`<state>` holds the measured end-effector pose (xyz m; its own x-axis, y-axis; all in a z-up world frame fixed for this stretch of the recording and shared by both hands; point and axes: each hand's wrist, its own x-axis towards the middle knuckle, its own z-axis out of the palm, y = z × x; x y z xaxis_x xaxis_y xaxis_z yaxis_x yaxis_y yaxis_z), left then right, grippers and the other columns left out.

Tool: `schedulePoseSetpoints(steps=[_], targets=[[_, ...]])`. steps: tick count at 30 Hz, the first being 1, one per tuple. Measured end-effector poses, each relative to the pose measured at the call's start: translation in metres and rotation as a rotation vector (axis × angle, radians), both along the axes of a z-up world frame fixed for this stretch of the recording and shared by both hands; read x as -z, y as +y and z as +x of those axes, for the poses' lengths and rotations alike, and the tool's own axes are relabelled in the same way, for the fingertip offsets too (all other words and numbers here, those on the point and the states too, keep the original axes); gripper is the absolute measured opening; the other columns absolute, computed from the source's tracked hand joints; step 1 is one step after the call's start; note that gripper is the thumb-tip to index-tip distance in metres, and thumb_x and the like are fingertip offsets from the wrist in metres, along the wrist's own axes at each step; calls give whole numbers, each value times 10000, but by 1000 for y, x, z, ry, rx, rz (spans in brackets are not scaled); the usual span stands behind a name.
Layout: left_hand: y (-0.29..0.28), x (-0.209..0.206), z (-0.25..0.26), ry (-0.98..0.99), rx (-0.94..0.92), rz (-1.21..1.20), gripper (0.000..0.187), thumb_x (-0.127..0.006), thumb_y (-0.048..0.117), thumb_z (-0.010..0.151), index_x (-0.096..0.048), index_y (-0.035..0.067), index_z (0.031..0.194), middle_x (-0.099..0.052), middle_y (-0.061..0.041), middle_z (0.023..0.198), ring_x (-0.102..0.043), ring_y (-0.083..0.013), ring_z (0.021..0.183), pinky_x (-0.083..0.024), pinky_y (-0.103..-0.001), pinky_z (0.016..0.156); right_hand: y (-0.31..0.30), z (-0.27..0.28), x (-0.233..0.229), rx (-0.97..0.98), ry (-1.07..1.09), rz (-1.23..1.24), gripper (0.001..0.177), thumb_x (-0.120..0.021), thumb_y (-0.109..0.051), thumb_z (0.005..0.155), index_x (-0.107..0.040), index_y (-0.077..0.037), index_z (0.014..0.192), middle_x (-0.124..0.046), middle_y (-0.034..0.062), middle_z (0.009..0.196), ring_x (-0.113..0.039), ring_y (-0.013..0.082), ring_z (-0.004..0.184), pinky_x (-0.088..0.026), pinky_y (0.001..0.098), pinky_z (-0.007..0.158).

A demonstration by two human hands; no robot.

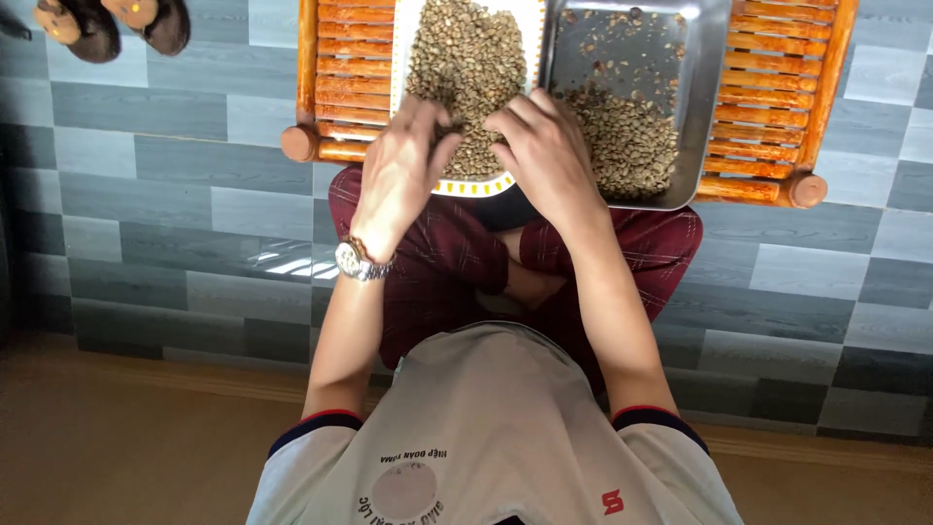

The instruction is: Manually sorting green coffee beans by picking them from one tray and placing them into another to remove defects.

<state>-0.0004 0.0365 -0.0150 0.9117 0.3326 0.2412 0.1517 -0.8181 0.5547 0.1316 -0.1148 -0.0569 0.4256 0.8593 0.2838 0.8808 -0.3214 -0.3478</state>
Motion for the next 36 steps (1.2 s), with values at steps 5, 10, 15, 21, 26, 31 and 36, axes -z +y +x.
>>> schedulePoseSetpoints(steps=[5, 10, 15, 21, 26, 31, 36], targets=[[-3, 15, -7, 106, -1, 97, 278, -786, 183, 881, -664, 14, 1065, -631, -103, 966, -640, -250, 702, -536, -349, 589, 14, -1, 7, -4, -11, -48, 290, -836, -114, 817, -736, -47, 1080, -651, 43, 978, -585, 194, 956, -511, 406, 1027], [-2, 28, 2, 133, -46, 131, 219, -750, 115, 881, -658, 34, 1063, -610, -106, 984, -659, -259, 780, -564, -354, 616, 23, -1, 7, -15, -12, -78, 325, -844, -119, 804, -739, -29, 1098, -678, 61, 961, -578, 185, 901, -533, 346, 955], [2, 35, 7, 75, -40, 79, 211, -757, 63, 868, -655, -15, 1035, -611, -135, 958, -662, -270, 749, -588, -360, 656, 29, -3, 5, -19, 10, 5, 271, -874, -89, 767, -749, -31, 1001, -663, 40, 855, -555, 185, 855, -515, 335, 935], [4, 32, 9, 30, -21, -39, 216, -733, 22, 873, -634, -20, 1060, -640, -151, 980, -676, -278, 769, -598, -372, 705, 33, -5, 1, -14, 39, 53, 209, -847, -52, 800, -735, -33, 975, -716, 62, 919, -604, 196, 870, -519, 347, 933], [4, 27, 8, -13, -11, -82, 233, -730, 25, 885, -633, -22, 1092, -667, -153, 971, -671, -267, 700, -594, -378, 666, 31, -2, 4, -11, 55, 98, 188, -832, -15, 819, -709, -47, 958, -734, 64, 892, -618, 187, 809, -530, 302, 806], [3, 32, 7, -48, -3, -85, 376, -739, -38, 826, -601, -24, 1176, -691, -160, 997, -691, -254, 719, -604, -364, 671, 28, -9, -9, -34, 113, 125, 236, -823, 40, 789, -710, -26, 986, -741, 72, 896, -638, 196, 816, -540, 301, 746], [3, 32, 2, -37, -1, -50, 320, -720, -22, 852, -604, -10, 1150, -666, -135, 1020, -698, -272, 810, -610, -377, 758, 23, -12, -18, -14, 65, 65, 271, -840, 1, 787, -705, -44, 1018, -721, 44, 936, -621, 198, 889, -533, 319, 812]])
